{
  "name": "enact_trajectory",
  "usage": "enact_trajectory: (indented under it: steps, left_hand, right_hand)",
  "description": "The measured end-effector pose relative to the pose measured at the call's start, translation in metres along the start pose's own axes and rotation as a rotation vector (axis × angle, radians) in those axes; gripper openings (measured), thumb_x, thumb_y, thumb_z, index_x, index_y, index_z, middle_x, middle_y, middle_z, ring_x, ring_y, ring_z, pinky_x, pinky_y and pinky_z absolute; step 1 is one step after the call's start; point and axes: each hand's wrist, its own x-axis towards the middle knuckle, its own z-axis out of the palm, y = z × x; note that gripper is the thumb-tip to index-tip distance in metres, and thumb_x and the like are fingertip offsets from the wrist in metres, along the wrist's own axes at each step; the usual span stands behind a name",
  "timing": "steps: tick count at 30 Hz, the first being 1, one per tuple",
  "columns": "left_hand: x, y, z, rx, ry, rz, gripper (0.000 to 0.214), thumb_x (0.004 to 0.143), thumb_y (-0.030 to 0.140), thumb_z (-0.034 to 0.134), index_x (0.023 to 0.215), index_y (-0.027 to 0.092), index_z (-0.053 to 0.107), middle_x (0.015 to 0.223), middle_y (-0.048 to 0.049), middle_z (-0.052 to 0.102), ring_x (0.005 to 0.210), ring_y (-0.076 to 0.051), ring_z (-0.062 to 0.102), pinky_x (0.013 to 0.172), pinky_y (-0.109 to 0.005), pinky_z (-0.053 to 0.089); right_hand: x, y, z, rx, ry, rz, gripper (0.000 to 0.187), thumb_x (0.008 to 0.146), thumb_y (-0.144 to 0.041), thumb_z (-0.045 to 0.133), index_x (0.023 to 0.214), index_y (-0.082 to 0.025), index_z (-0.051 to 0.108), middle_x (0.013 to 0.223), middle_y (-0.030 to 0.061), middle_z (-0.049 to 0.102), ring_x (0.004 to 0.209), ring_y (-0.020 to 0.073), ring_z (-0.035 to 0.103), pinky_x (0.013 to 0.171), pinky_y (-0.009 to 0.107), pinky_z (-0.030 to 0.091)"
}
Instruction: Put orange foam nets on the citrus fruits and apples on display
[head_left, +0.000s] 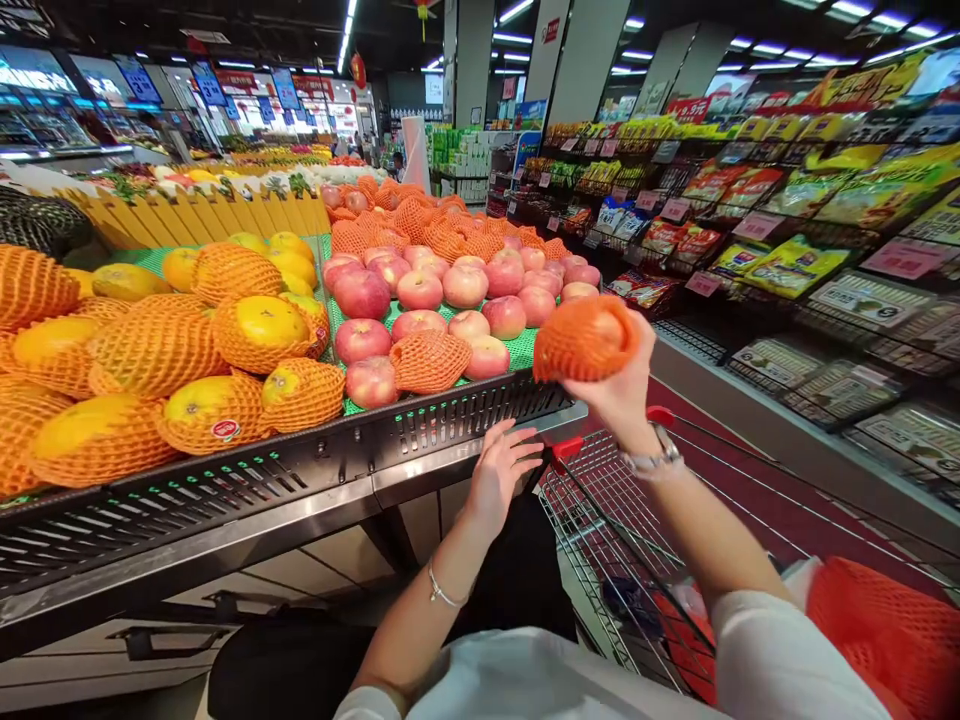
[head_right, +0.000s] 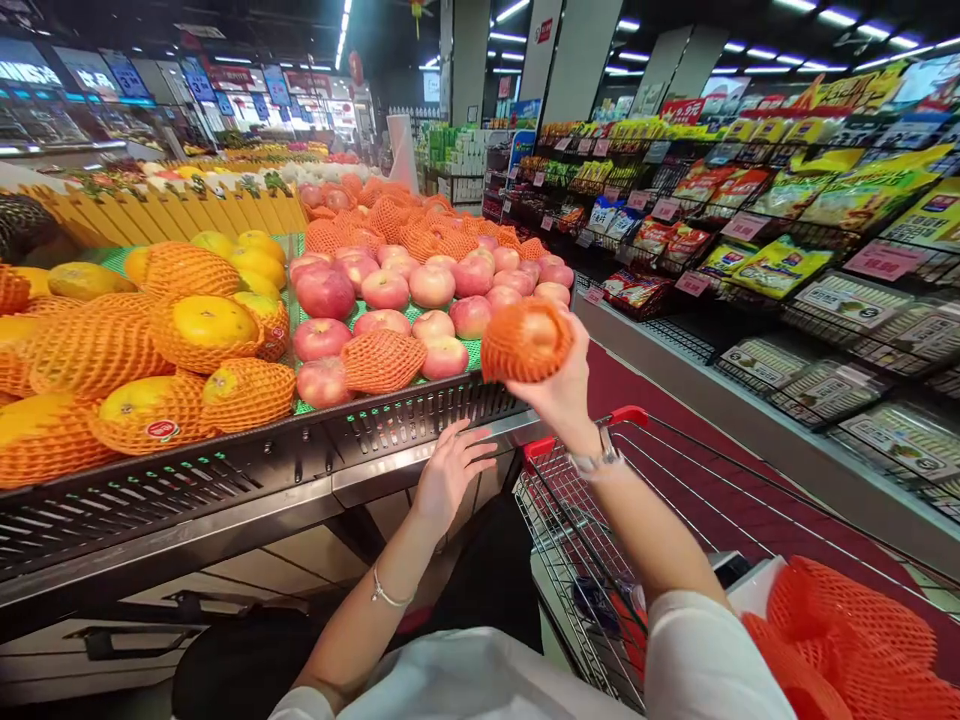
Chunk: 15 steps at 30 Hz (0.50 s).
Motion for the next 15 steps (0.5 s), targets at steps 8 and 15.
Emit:
enact_trajectory:
  steps: [8,15]
  left_hand:
    - [-0.016,0.003,-0.034,0.085,0.045,0.043,0.037,0.071,0.033,0.063,0.103,0.017,0.052,0.087,-0.0064,0.068,0.075,-0.018,0.063,0.076,-0.033,0.045]
    - [-0.016,0.004,-0.043,0.112,0.016,0.029,0.032,0.073,0.032,0.060,0.100,0.016,0.053,0.080,-0.0044,0.065,0.070,-0.015,0.060,0.074,-0.031,0.045]
  right_hand:
    - [0.057,0.033,0.036,-0.243,-0.496,-0.078,0.087,0.066,-0.059,0.073,0.131,-0.013,0.040,0.119,0.0165,0.059,0.109,0.0380,0.056,0.098,0.052,0.041]
    - [0.050,0.044,0.031,-0.337,-0.686,-0.076,0.084,0.081,-0.072,0.048,0.138,-0.012,0.039,0.129,0.0198,0.054,0.130,0.0436,0.038,0.109,0.065,0.017]
